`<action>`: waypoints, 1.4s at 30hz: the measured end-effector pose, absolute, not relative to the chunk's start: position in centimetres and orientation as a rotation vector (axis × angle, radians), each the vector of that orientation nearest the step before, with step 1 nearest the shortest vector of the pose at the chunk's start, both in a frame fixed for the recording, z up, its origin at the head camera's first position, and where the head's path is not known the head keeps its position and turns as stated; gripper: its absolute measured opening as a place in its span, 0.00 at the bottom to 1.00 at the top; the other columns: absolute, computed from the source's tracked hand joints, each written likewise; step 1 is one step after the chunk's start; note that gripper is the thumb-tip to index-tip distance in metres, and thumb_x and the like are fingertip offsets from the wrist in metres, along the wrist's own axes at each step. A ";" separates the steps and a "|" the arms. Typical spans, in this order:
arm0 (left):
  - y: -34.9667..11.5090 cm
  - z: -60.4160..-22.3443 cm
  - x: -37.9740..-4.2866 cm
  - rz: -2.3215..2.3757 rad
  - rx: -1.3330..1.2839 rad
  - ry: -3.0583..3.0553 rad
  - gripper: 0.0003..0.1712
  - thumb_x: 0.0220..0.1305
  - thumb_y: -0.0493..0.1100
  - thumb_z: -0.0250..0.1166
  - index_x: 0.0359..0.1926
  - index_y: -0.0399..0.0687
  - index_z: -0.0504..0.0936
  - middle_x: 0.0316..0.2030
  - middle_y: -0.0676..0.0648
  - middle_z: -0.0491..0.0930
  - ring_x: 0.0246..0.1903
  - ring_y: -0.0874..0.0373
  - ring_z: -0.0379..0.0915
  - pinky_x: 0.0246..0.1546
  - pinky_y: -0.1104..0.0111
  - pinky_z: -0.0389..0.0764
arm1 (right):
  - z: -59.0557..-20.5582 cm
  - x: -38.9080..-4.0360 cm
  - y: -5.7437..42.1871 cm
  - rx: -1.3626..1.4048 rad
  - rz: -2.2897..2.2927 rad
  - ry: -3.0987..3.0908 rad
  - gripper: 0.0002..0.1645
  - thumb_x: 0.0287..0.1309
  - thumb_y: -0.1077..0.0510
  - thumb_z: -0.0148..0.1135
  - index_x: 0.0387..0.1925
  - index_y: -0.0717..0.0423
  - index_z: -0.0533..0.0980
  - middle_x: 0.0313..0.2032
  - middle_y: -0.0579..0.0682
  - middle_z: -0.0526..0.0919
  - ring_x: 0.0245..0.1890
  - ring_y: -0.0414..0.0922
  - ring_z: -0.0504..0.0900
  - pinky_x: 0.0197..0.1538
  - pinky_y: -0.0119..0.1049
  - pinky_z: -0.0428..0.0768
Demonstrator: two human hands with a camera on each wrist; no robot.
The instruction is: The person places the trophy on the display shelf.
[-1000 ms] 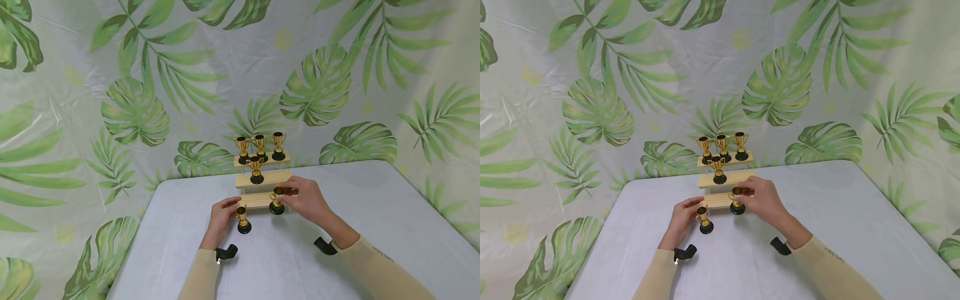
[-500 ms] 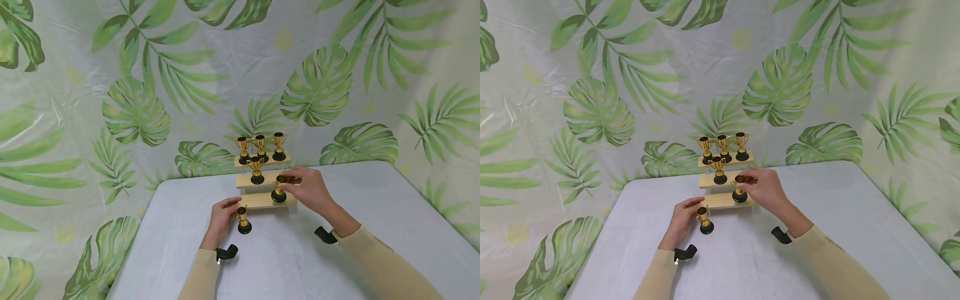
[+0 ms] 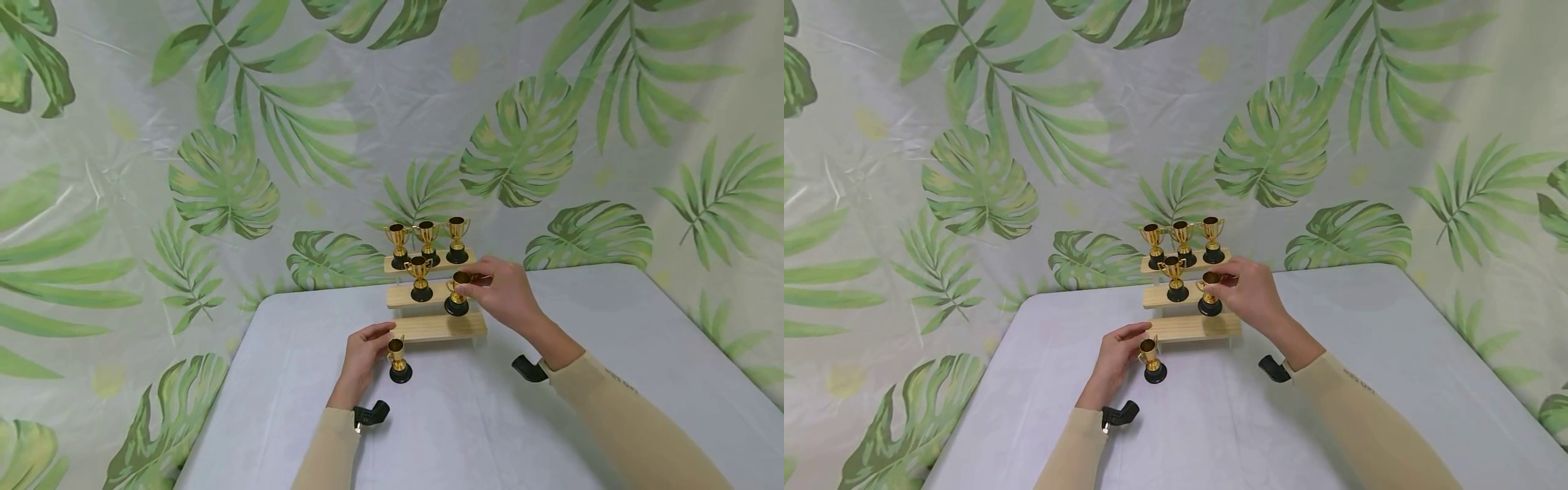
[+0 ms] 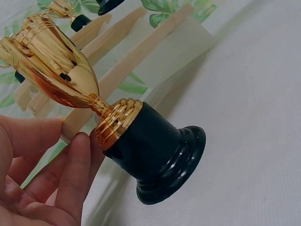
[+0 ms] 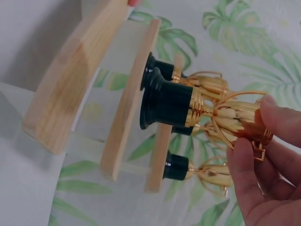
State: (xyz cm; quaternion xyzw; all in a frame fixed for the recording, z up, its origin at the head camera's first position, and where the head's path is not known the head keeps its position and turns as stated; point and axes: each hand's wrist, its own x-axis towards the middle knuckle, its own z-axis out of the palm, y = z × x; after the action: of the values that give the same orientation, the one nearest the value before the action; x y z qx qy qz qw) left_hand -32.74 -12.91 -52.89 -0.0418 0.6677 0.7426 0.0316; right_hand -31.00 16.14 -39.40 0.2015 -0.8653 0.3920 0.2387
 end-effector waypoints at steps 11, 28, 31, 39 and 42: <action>-13.0 -53.0 -32.8 2.290 -0.122 2.054 0.15 0.64 0.34 0.69 0.52 0.42 0.87 0.51 0.43 0.84 0.44 0.56 0.83 0.41 0.67 0.83 | -38.7 -33.0 16.0 0.522 1.043 -2.404 0.21 0.52 0.51 0.79 0.47 0.55 0.87 0.36 0.45 0.84 0.33 0.43 0.84 0.36 0.42 0.84; -12.9 -53.1 -32.8 2.295 -0.113 2.055 0.14 0.64 0.33 0.68 0.51 0.42 0.88 0.50 0.43 0.84 0.43 0.56 0.83 0.41 0.67 0.83 | -38.3 -35.4 15.6 0.510 1.026 -2.457 0.21 0.54 0.53 0.77 0.48 0.59 0.86 0.36 0.50 0.85 0.34 0.46 0.84 0.37 0.44 0.83; -12.9 -53.1 -32.8 2.297 -0.115 2.054 0.14 0.64 0.34 0.68 0.51 0.43 0.88 0.50 0.43 0.84 0.43 0.56 0.83 0.41 0.67 0.83 | -38.2 -35.8 15.4 0.506 1.009 -2.478 0.20 0.55 0.53 0.76 0.48 0.59 0.86 0.36 0.50 0.85 0.34 0.46 0.83 0.37 0.44 0.82; -13.0 -53.3 -32.9 2.306 -0.084 2.045 0.17 0.64 0.34 0.69 0.54 0.37 0.85 0.50 0.42 0.85 0.40 0.60 0.82 0.37 0.70 0.82 | -38.5 -36.7 15.2 0.527 0.965 -2.493 0.20 0.57 0.53 0.75 0.49 0.59 0.86 0.38 0.52 0.85 0.34 0.47 0.82 0.36 0.44 0.81; -13.1 -53.3 -33.0 2.305 -0.065 2.034 0.18 0.64 0.34 0.69 0.55 0.34 0.84 0.50 0.40 0.84 0.39 0.61 0.82 0.36 0.71 0.81 | -38.7 -36.9 15.2 0.533 0.959 -2.496 0.20 0.57 0.53 0.75 0.49 0.60 0.85 0.40 0.53 0.86 0.35 0.47 0.82 0.37 0.45 0.81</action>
State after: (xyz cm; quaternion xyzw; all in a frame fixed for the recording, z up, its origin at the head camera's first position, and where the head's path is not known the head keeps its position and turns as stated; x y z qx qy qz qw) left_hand -33.03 -13.05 -53.27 -0.0211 0.6611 0.7492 0.0335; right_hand -36.94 15.20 -38.67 0.1912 -0.8958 0.3441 0.2061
